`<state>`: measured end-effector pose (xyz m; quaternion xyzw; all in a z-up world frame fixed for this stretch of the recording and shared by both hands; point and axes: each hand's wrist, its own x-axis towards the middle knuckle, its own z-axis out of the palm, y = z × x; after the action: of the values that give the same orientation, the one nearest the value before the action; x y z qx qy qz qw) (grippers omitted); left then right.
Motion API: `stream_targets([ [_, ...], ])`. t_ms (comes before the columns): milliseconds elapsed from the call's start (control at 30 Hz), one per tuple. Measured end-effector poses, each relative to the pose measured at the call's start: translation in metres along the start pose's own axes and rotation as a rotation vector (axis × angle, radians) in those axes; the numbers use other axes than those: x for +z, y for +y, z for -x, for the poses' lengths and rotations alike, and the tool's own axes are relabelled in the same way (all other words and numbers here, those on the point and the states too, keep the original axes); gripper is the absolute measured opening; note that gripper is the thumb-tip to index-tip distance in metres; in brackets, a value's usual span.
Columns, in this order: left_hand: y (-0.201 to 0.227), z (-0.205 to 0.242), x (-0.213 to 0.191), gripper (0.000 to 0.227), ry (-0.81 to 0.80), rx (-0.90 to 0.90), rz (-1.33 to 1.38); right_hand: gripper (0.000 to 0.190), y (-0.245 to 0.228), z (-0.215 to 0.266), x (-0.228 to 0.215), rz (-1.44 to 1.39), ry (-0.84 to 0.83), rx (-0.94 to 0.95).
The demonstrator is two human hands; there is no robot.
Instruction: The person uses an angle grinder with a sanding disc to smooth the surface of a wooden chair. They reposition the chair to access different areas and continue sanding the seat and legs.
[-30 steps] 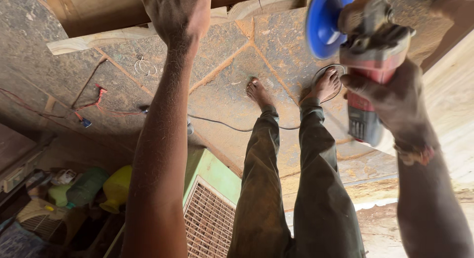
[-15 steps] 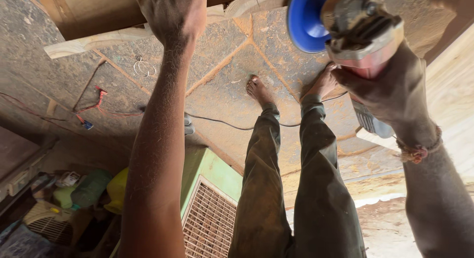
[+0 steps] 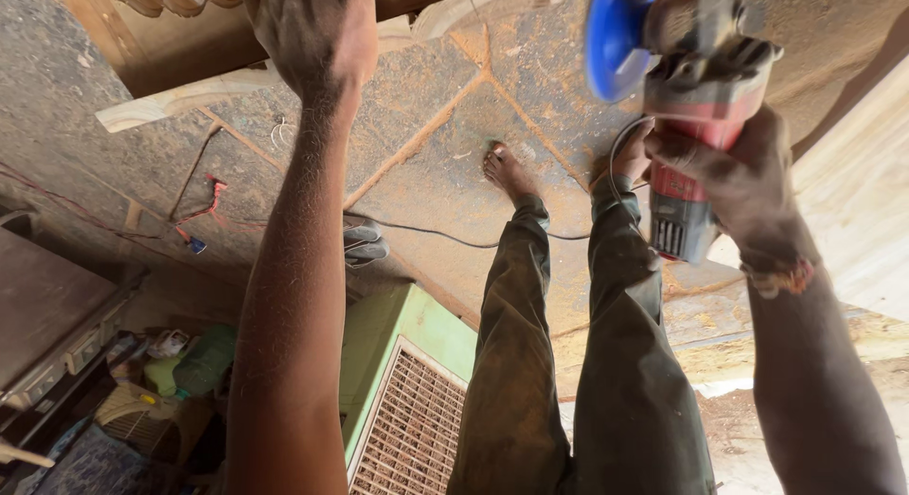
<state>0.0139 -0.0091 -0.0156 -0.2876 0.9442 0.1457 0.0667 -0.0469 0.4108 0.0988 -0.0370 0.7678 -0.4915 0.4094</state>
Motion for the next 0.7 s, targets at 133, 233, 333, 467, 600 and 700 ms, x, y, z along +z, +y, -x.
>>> stream_targets([
  [133, 0.003, -0.002, -0.006, 0.063, 0.053, 0.068, 0.013, 0.048, -0.065, -0.001, 0.001, 0.334, 0.001, -0.283],
  [233, 0.005, -0.003, -0.007, 0.063, -0.02, 0.01, 0.023, 0.056, -0.098, -0.003, 0.013, 0.5, 0.029, -0.35],
  [333, 0.005, -0.003, -0.004, 0.063, -0.065, -0.003, 0.01, 0.057, -0.103, -0.005, 0.016, 0.507, 0.022, -0.233],
  [467, -0.004, -0.001, 0.0, 0.064, 0.093, 0.095, -0.012, 0.044, -0.059, -0.023, 0.007, 0.489, -0.004, -0.439],
  [600, -0.013, -0.004, 0.01, 0.065, -0.043, -0.03, -0.041, 0.035, 0.012, -0.016, -0.006, 0.341, -0.047, -0.348],
  [700, -0.02, -0.005, 0.017, 0.067, -0.071, -0.057, -0.009, 0.024, 0.061, -0.03, 0.001, -0.103, -0.082, -0.086],
])
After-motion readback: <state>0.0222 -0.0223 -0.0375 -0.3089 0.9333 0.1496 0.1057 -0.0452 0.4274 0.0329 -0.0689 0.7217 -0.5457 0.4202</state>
